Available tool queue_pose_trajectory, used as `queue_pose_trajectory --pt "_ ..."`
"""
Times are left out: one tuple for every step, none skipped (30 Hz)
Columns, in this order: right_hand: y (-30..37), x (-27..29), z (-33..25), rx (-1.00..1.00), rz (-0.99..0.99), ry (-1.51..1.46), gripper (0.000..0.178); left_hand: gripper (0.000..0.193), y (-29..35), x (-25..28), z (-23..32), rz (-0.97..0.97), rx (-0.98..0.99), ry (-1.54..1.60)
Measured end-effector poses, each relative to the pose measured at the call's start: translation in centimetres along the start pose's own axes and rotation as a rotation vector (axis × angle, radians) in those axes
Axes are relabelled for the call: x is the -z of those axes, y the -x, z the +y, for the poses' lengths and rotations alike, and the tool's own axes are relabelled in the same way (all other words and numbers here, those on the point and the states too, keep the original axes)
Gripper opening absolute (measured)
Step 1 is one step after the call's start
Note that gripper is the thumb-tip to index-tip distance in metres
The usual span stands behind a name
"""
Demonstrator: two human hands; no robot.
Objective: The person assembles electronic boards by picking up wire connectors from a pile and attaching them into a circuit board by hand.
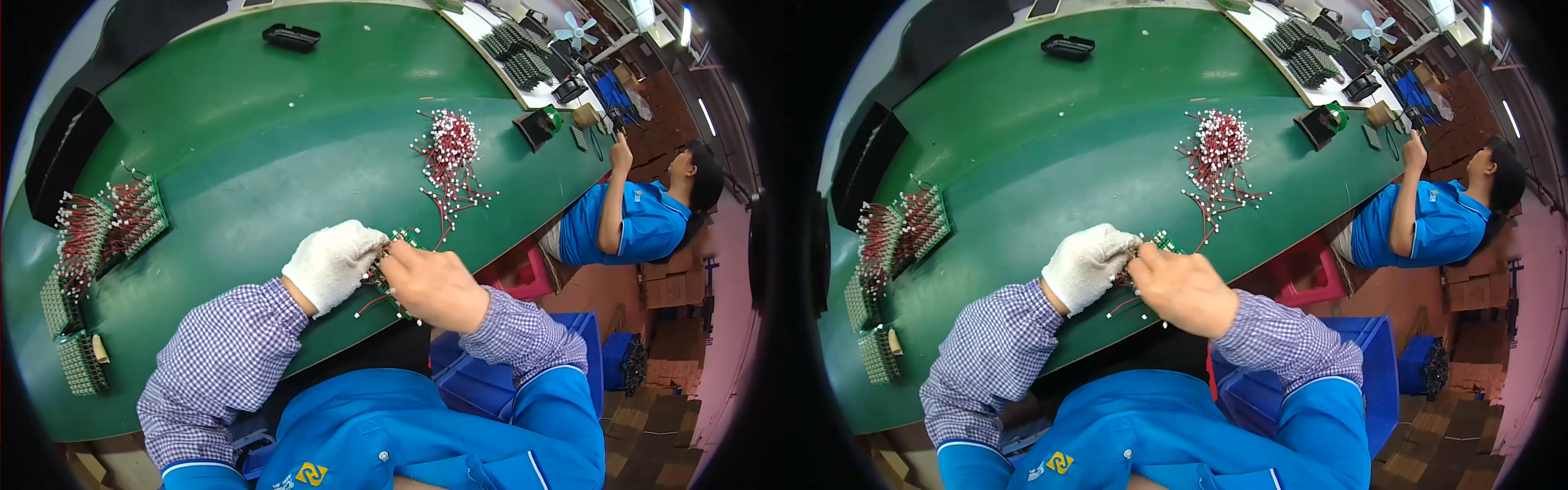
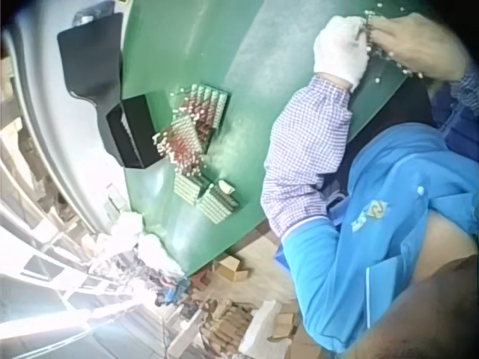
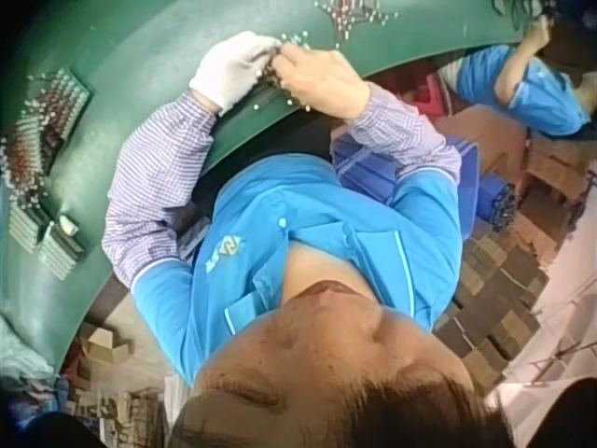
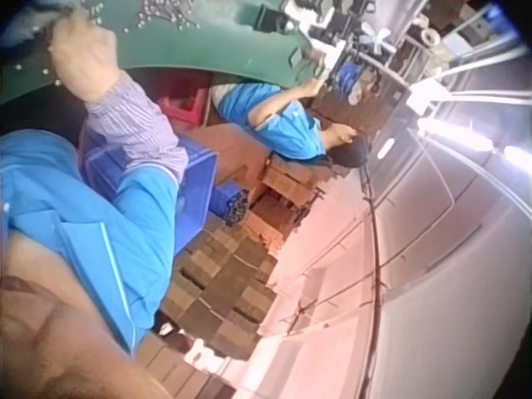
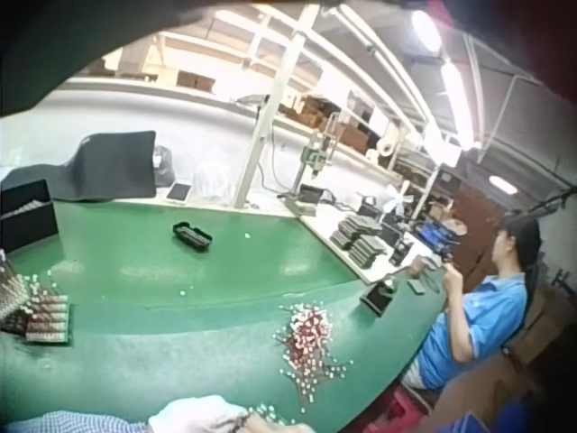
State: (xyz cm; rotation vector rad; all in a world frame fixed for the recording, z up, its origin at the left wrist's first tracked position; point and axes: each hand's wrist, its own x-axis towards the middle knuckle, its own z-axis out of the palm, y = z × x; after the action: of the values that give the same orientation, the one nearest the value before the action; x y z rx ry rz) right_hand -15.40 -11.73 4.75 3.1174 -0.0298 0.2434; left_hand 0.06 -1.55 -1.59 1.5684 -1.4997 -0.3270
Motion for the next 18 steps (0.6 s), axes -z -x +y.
queue_pose_trajectory --pt "0.7 0.0 0.6 0.001 0.012 0.008 0.015 0.017 0.1 -0.1 0.0 -0.003 0.010 -0.010" --pt "1.7 -0.1 1.5 -0.081 0.132 -0.131 0.013 0.017 0.1 -0.4 0.0 -0.002 0.022 -0.019" --pt "2.6 -0.1 2.6 -0.162 0.251 -0.274 0.011 0.017 0.0 -0.4 -0.1 -0.001 0.037 -0.027" --pt "3.5 -0.2 3.6 -0.314 0.300 -0.291 0.013 0.017 0.1 -0.3 0.0 0.008 0.044 -0.034" --pt "4.2 -0.4 4.7 -0.468 0.346 -0.308 0.014 0.017 0.2 -0.1 0.1 0.014 0.048 -0.034" --pt "5.3 -0.7 5.5 -0.475 0.346 -0.308 0.014 0.016 0.1 0.0 0.5 0.006 0.041 -0.024" --pt "5.9 -1.1 6.5 -0.611 0.335 -0.326 0.012 0.016 -0.1 0.2 0.6 0.002 0.033 -0.016" --pt "6.2 -1.4 7.0 -0.746 0.323 -0.344 0.010 0.016 -0.2 0.3 0.6 -0.002 0.025 -0.008" --pt "6.1 -1.6 7.0 -0.748 0.322 -0.345 0.010 0.016 -0.3 0.3 0.6 -0.003 0.026 -0.008" --pt "5.8 -1.7 7.0 -0.768 0.293 -0.333 0.010 0.016 -0.2 0.3 0.5 -0.006 0.027 -0.003" --pt "5.5 -1.9 6.9 -0.788 0.262 -0.322 0.009 0.015 -0.2 0.3 0.5 -0.007 0.028 0.001" --pt "5.2 -2.1 6.8 -0.806 0.232 -0.311 0.009 0.015 -0.2 0.3 0.4 -0.009 0.030 0.005" --pt "5.0 -2.2 6.8 -0.824 0.202 -0.300 0.009 0.015 -0.2 0.3 0.4 -0.009 0.031 0.009" --pt "4.9 -2.3 6.9 -0.820 0.199 -0.303 0.009 0.015 -0.1 0.4 0.3 -0.007 0.037 0.007" --pt "4.8 -2.3 7.0 -0.805 0.205 -0.281 0.009 0.015 -0.1 0.4 0.4 -0.022 0.041 -0.003" --pt "4.8 -2.2 7.2 -0.789 0.211 -0.258 0.009 0.015 -0.2 0.4 0.5 -0.036 0.045 -0.013" --pt "4.8 -2.1 7.3 -0.773 0.218 -0.235 0.010 0.014 -0.3 0.4 0.6 -0.051 0.049 -0.023" --pt "4.8 -2.0 7.5 -0.758 0.225 -0.212 0.010 0.014 -0.3 0.5 0.5 -0.066 0.052 -0.032"
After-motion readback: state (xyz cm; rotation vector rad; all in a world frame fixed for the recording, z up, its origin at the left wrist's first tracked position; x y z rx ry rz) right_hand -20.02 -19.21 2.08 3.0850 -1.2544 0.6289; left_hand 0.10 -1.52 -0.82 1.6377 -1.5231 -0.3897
